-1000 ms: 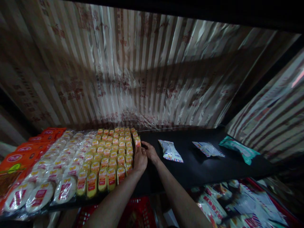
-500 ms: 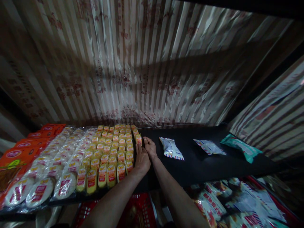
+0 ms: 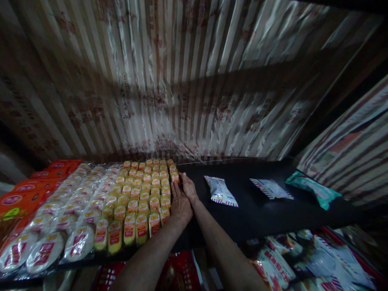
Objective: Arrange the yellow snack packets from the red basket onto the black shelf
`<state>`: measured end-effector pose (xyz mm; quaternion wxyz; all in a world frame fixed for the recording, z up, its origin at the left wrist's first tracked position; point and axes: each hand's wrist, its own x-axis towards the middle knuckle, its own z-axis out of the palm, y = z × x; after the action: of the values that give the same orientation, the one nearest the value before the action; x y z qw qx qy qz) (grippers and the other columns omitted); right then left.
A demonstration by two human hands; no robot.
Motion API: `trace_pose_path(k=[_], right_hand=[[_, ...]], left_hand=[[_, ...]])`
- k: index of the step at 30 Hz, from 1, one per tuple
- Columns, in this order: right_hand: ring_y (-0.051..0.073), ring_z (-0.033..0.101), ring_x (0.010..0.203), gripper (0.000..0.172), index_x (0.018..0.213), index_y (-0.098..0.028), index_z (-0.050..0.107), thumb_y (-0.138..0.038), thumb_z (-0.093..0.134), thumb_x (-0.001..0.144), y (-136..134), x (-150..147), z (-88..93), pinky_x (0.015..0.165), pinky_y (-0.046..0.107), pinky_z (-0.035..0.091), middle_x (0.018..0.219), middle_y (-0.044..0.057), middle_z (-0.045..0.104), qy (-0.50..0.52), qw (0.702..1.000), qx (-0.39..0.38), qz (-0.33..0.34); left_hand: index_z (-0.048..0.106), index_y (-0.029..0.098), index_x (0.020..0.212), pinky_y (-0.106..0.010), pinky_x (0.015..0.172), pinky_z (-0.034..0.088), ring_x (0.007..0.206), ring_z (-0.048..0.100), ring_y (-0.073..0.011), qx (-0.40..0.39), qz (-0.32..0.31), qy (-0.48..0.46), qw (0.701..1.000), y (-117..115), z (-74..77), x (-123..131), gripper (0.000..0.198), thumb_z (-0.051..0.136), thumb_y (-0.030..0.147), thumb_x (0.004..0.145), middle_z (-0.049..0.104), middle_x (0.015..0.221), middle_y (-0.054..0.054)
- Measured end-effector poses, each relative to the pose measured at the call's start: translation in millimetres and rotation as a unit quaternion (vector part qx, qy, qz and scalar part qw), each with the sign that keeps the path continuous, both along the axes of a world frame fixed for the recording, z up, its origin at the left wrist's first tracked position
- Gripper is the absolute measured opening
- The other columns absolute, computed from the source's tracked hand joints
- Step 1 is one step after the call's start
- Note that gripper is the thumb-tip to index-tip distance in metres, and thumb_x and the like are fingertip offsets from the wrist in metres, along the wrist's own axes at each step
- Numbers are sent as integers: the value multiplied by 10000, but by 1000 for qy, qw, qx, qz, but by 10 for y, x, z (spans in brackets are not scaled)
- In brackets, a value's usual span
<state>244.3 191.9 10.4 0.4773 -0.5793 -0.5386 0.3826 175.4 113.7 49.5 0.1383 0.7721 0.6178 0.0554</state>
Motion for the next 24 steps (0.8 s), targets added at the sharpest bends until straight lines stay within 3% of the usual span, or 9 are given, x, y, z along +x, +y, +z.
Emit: trace_pose_path(k=[8,12,16,20,24], right_hand=[[252,631,1118,724,1013,-212,750,-732,273,851,-4,44,56,1033,414,445,1112,89,725,-17,1000,8,22],[255,623,1129,766,1054,-199,735,-750,247,844,22,46,77,976,392,488,1170,99,702,25,999,-4,-20],[272,565,1227,817,1152,-167,695,-756,219,845,139,48,72,1086,417,391,1294,117,631,22,998,-16,-63],[256,463,1339,830,1200,-141,669,-747,218,855,275,29,114,1169,393,266,1341,125,596,-3,999,-22,-39],[248,457,1343,811,1206,-155,659,-754,248,846,354,-27,149,1169,390,261,1350,123,589,-38,999,-7,-8]], left_hand=[[224,7,1497,-480,1182,191,1467,25,-339,-15,54,-32,998,-40,52,29,715,431,189,836,135,1583,-204],[163,-12,1501,-445,1165,255,1472,3,-309,-39,75,-43,995,-65,104,28,731,412,159,836,49,1591,-202],[137,-40,1495,-418,1183,225,1468,-30,-307,-43,62,-36,996,-80,140,7,795,468,127,792,-12,1587,-210],[143,-61,1489,-448,1170,259,1457,-63,-326,-48,52,-38,997,-79,121,10,757,420,88,799,-44,1576,-222],[158,17,1512,-489,1153,287,1460,-34,-309,-26,57,-68,996,-49,40,32,674,286,66,852,27,1587,-186]])
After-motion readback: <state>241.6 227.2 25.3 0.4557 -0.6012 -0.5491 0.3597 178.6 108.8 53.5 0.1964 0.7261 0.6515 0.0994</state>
